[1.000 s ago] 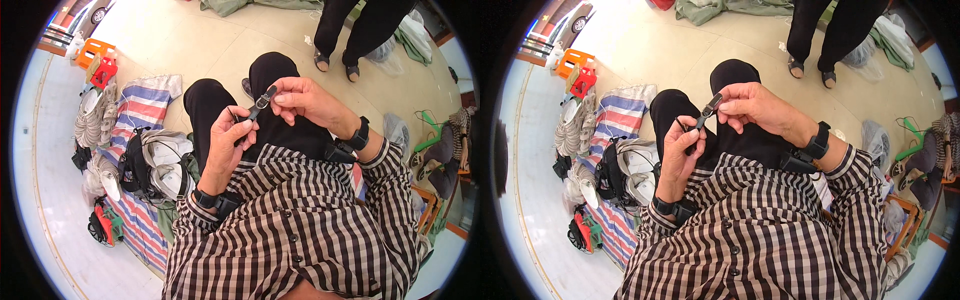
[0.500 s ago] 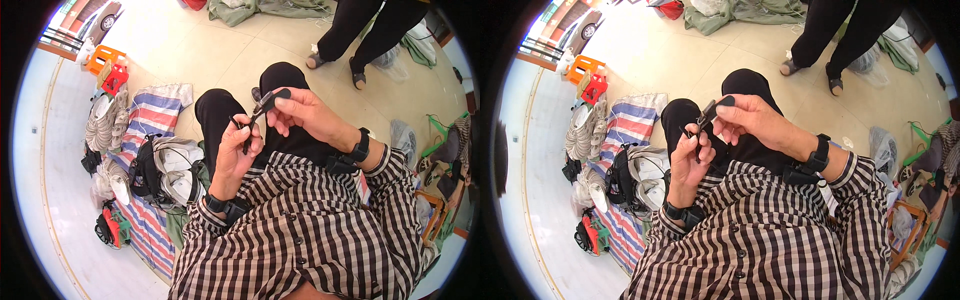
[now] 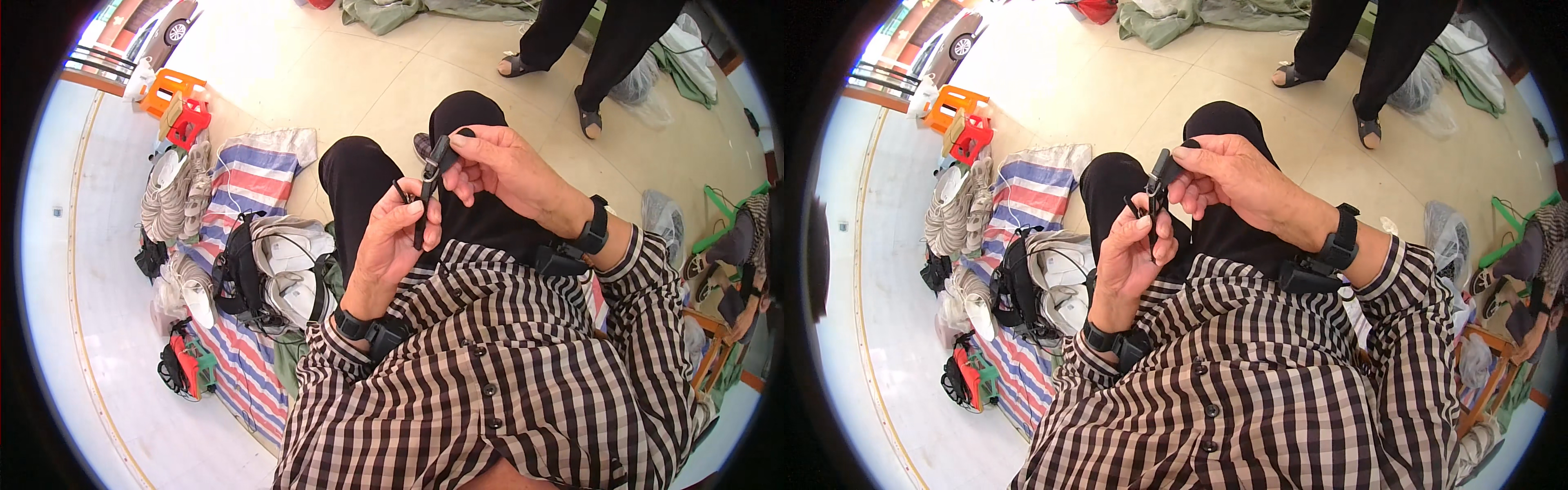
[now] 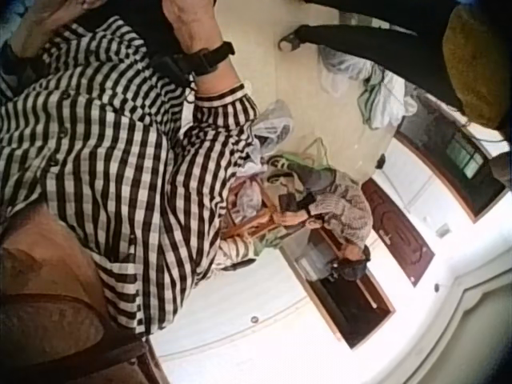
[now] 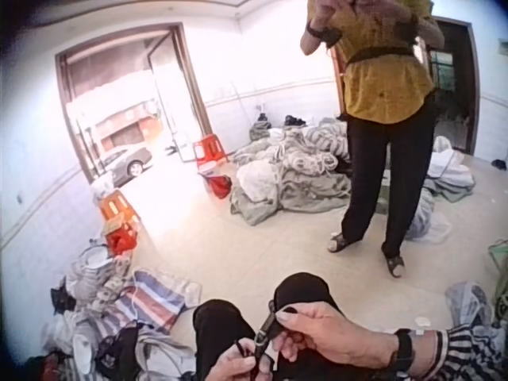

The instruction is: The recorder is sorting and assembling small black plastic components (possibly cord locks or shoe parts) while seated on the floor in a material storage or component assembly area.

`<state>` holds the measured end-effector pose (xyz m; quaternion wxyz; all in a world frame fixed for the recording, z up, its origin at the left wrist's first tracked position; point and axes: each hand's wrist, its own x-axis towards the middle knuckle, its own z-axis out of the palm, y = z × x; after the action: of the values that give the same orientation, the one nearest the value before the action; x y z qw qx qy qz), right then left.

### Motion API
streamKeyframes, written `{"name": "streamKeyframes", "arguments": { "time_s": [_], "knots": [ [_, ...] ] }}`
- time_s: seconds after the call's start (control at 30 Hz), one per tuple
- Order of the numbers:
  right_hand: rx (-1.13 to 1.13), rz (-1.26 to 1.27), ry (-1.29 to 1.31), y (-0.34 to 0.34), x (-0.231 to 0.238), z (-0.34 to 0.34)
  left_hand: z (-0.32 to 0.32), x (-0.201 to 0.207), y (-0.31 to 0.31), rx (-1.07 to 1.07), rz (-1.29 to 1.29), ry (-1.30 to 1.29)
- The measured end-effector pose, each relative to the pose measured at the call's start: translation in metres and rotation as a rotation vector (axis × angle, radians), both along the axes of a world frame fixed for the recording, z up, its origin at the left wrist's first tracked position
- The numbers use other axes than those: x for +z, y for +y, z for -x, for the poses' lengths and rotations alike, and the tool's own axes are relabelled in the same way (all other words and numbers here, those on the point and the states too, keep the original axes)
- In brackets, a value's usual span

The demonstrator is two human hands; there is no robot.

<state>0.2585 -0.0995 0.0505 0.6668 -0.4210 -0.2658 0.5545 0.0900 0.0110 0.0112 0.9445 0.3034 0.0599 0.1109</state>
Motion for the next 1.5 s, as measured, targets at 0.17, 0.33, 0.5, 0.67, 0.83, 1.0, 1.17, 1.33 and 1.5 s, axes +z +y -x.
{"name": "streamKeyframes", "arguments": {
  "time_s": [0.17,0.33,0.5,0.67,0.83,1.0,1.17,1.33,1.5],
  "knots": [
    [0.001,0.011,0.007,0.002,-0.001,-0.001,-0.001,0.008,-0.003,0.043,-0.019,-0.003],
    [0.011,-0.011,0.079,0.002,0.002,-0.001,0.000,0.017,-0.006,0.077,-0.070,0.058],
    [0.009,0.019,0.002,0.008,-0.002,0.000,-0.001,0.018,-0.008,0.117,-0.085,0.106],
    [-0.014,0.048,-0.035,0.010,0.000,0.002,0.000,0.021,-0.008,0.133,-0.137,0.095],
    [0.001,0.044,-0.001,0.010,0.001,0.003,0.001,0.017,-0.006,0.131,-0.203,0.109],
    [-0.012,0.055,-0.094,0.008,0.008,0.003,0.002,0.016,-0.007,0.130,-0.263,0.125],
    [0.005,0.036,-0.143,0.010,0.004,0.002,0.003,0.019,-0.007,0.142,-0.273,0.143],
    [0.034,0.043,-0.140,0.010,0.003,0.004,0.004,0.020,-0.007,0.124,-0.251,0.116],
    [0.049,0.043,-0.165,0.012,-0.001,0.003,0.003,0.017,-0.003,0.098,-0.153,0.092]
  ]
}}
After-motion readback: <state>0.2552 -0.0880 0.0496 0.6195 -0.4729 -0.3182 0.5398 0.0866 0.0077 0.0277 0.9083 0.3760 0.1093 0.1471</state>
